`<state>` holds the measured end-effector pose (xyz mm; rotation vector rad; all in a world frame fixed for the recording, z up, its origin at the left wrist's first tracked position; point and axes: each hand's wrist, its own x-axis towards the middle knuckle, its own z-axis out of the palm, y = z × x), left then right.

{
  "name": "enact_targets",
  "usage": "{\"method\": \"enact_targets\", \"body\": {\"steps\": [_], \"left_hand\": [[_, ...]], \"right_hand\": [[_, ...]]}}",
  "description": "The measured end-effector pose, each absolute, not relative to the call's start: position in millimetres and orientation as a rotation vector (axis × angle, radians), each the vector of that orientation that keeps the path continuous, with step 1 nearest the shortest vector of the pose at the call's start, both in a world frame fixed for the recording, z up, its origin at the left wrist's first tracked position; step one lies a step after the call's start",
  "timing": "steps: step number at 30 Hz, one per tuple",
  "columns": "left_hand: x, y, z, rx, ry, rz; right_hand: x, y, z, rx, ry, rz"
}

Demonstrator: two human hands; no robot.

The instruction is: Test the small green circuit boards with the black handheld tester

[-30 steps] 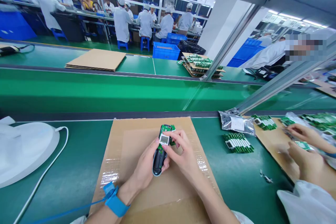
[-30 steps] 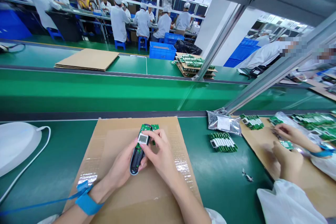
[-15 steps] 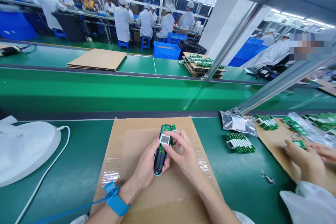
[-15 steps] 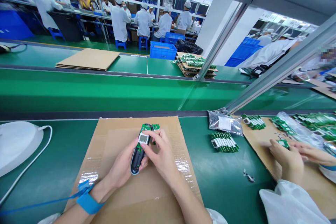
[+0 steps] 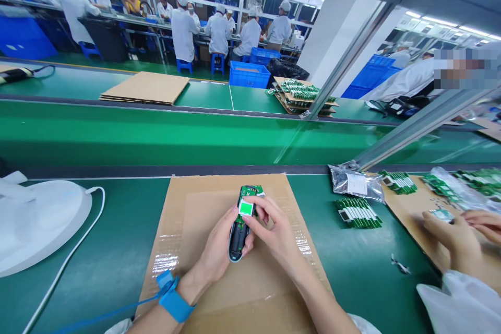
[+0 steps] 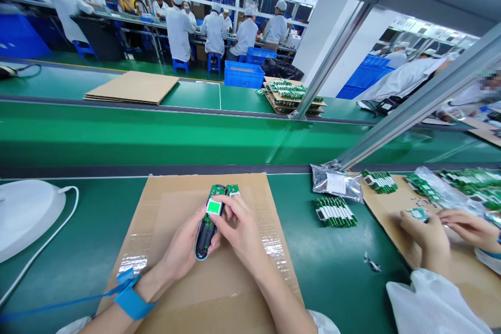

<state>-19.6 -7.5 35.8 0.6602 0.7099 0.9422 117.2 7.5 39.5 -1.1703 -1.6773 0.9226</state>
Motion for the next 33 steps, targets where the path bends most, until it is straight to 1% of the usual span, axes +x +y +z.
{"method": "enact_targets", "body": {"steps": [33], "left_hand": [[-18.8, -6.8, 33.2, 0.679, 0.677, 0.96]], "right_hand": [[116.3, 7.2, 33.5, -1.155, -1.641, 0.985]]}}
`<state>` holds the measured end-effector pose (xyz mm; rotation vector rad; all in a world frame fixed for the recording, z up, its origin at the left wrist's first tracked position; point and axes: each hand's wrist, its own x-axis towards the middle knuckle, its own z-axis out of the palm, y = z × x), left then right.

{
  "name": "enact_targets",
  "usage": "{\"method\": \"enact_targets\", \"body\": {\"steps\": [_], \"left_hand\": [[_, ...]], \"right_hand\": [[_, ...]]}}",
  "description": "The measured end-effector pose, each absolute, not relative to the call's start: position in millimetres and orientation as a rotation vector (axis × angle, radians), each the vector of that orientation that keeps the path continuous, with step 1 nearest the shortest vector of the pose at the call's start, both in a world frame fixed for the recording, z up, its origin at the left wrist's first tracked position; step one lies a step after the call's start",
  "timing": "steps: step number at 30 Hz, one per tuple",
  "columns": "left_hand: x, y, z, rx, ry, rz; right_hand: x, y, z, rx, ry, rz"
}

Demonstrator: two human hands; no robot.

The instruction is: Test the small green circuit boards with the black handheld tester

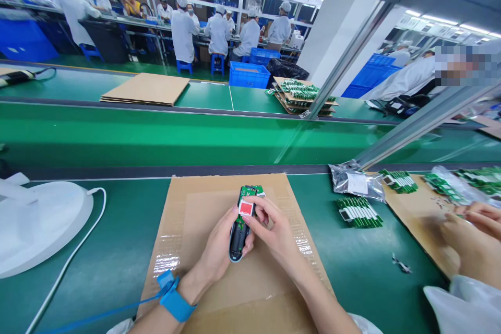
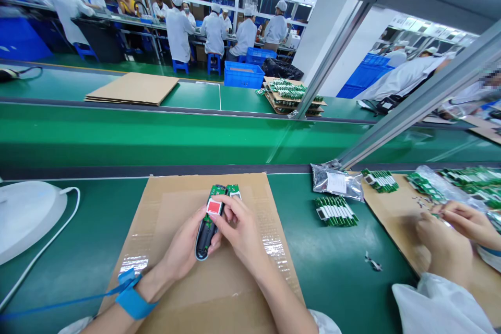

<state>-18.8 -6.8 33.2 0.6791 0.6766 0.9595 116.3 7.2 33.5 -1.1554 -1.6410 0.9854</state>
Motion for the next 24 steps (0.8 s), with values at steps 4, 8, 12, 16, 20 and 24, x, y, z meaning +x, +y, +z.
{"method": "enact_targets", "body": {"steps": [4, 8, 12, 16, 20, 24], "left_hand": [[-19.2, -6.5, 33.2, 0.67, 0.691, 0.949], [-19.5, -7.2, 29.3, 0.737, 0.78, 1.007], [-18.9, -10.0, 24.5, 0.892, 0.887, 1.038], [-17.8, -9.3, 22.7, 0.942, 0.928, 1.07], [-18.7, -3.8, 24.4, 0.769, 1.013, 1.143], [-19.6, -1.5, 27.7, 0.661, 1.02, 1.159]], "right_hand": [[117.2, 7.9, 34.9, -1.164, -1.635, 0.999], [117.3, 6.7, 38.1, -1.176, -1.605, 1.058], [110.6, 1.0, 33.6, -1.178, -1.387, 1.224], [104.8, -2.0, 32.3, -1.242, -1.313, 1.04], [115.3, 6.5, 39.5, -1.347, -1.236, 0.636], [128.6, 19.5, 39.1, -1.579, -1.427, 0.432]]}}
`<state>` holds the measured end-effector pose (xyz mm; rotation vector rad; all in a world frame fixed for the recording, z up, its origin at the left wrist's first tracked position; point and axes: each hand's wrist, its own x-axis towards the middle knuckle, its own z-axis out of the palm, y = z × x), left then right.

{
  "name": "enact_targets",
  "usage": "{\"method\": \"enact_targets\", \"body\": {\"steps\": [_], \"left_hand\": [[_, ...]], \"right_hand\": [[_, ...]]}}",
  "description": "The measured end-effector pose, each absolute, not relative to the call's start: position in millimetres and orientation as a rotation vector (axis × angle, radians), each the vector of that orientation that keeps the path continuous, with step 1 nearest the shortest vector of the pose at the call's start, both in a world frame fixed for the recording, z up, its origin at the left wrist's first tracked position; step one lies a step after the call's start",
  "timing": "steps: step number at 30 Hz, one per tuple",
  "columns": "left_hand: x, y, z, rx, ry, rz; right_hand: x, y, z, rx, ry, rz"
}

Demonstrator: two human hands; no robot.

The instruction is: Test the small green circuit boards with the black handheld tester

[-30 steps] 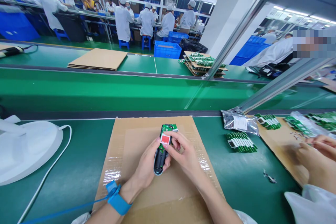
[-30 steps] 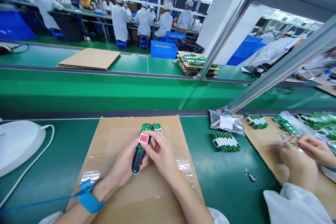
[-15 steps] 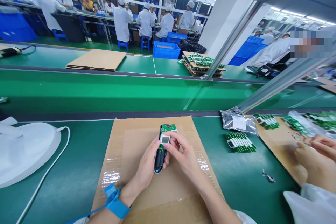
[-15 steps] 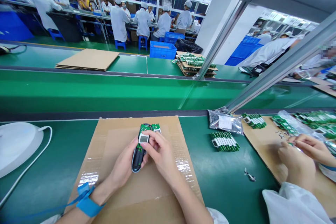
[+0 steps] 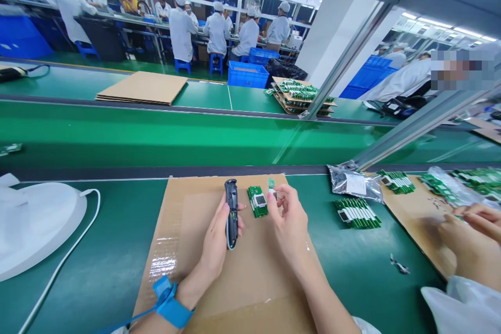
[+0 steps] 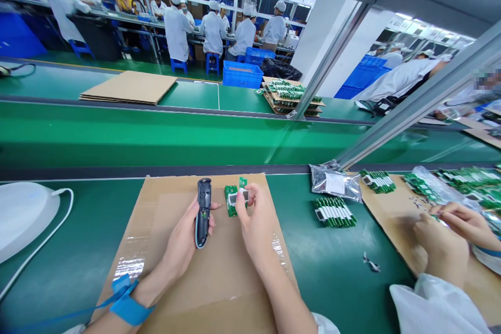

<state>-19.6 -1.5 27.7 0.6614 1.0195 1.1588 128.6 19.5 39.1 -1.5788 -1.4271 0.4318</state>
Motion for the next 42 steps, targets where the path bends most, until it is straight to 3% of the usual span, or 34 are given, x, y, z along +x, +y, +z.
{"method": "enact_targets", "body": {"steps": [6, 14, 22, 30, 36, 42], "left_hand": [[-19.8, -2.2, 27.7, 0.581, 0.952, 1.123], [-21.5, -3.4, 33.6, 0.533, 0.88, 1.038], [-21.3, -2.6, 38.4, 0.468, 0.884, 0.986], [-22.9, -0.8, 37.4, 0.475, 0.937, 0.929], [-27.9, 2.3, 30.1, 0.457, 0.99, 0.902], [-27.6, 3.1, 28.5, 0.487, 0.99, 0.891]], "right_hand": [[128.2, 25.2, 29.9, -1.643, -1.679, 0.469], [133.7, 28.2, 20.3, -1.522, -1.38, 0.975], [121.2, 21.6, 19.3, -1.389, -1.252, 1.027], [130.6, 14.6, 19.8, -1.54, -1.377, 0.681], [211.8, -2.5, 9.2, -1.891, -1.398, -0.049], [258.9, -6.3, -15.4, -2.008, -1.571, -0.459]]}}
